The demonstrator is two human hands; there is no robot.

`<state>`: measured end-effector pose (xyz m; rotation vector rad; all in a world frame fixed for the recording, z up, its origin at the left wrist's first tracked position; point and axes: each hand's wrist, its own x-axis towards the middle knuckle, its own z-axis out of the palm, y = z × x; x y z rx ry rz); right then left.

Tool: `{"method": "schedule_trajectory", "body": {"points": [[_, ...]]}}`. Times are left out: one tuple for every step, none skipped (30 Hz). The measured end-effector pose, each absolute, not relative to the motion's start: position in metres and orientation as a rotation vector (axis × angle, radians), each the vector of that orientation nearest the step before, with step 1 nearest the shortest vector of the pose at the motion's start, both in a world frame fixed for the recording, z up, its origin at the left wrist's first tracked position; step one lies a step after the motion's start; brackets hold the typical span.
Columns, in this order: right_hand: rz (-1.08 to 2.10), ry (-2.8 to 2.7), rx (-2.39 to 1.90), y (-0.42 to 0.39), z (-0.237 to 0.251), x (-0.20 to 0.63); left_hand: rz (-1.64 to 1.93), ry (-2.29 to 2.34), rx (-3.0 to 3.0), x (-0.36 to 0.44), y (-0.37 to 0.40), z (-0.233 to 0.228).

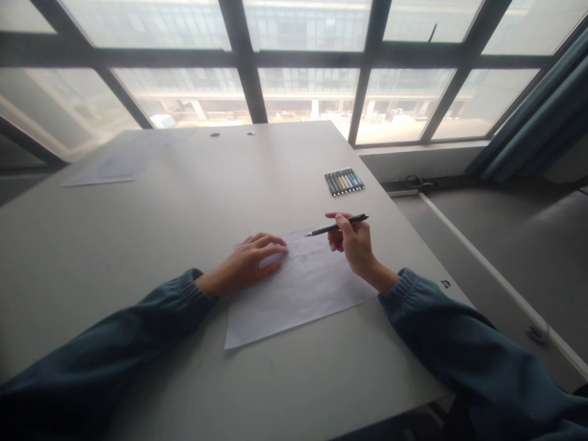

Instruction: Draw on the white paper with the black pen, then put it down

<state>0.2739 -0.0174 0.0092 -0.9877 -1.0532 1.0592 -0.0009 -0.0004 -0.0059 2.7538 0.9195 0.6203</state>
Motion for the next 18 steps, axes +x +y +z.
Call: {"method": "schedule_trajectory", "body": {"points": [[1.116, -1.091, -0.983, -0.018, 0.009, 0.273, 0.616, 0.921, 2.756, -0.001, -0.001, -0.006], [1.138, -1.134, -0.99, -0.019, 0.008, 0.272, 0.608, 0.924, 2.756, -0.001, -0.001, -0.006], [1.128, -1.178, -1.004, -0.02, 0.007, 0.271, 0.599, 0.927, 2.755, -0.001, -0.001, -0.005], [1.102, -1.224, -1.022, -0.022, 0.006, 0.269, 0.594, 0.931, 2.751, 0.0, -0.001, -0.005], [1.074, -1.269, -1.041, -0.023, 0.005, 0.268, 0.588, 0.933, 2.748, 0.0, -0.001, -0.004], [1.07, -1.311, -1.049, -0.025, 0.004, 0.266, 0.582, 0.935, 2.745, 0.0, -0.001, -0.003], [1.093, -1.352, -1.048, -0.027, 0.003, 0.265, 0.58, 0.937, 2.743, 0.0, -0.001, -0.003], [1.132, -1.395, -1.044, -0.028, 0.002, 0.264, 0.579, 0.936, 2.742, 0.0, -0.002, -0.002], [1.167, -1.441, -1.046, -0.029, 0.002, 0.263, 0.581, 0.935, 2.742, 0.0, -0.002, -0.002], [1.182, -1.485, -1.055, -0.03, 0.001, 0.262, 0.581, 0.933, 2.743, 0.0, -0.002, -0.002], [1.171, -1.524, -1.068, -0.03, 0.0, 0.261, 0.583, 0.931, 2.745, 0.0, -0.002, -0.002], [1.132, -1.557, -1.089, -0.031, -0.002, 0.261, 0.586, 0.93, 2.747, 0.0, -0.002, -0.002], [1.074, -1.58, -1.116, -0.031, -0.003, 0.26, 0.586, 0.931, 2.749, 0.0, -0.002, -0.003], [1.017, -1.597, -1.142, -0.031, -0.005, 0.26, 0.587, 0.932, 2.75, 0.0, -0.002, -0.003], [0.971, -1.612, -1.165, -0.03, -0.006, 0.26, 0.588, 0.933, 2.753, 0.0, -0.002, -0.003], [0.939, -1.628, -1.188, -0.03, -0.008, 0.259, 0.589, 0.934, 2.755, 0.0, -0.002, -0.003], [0.918, -1.646, -1.207, -0.03, -0.01, 0.259, 0.585, 0.935, 2.758, 0.0, -0.002, -0.003], [0.906, -1.665, -1.22, -0.029, -0.011, 0.259, 0.578, 0.937, 2.76, 0.001, -0.002, -0.003]]}}
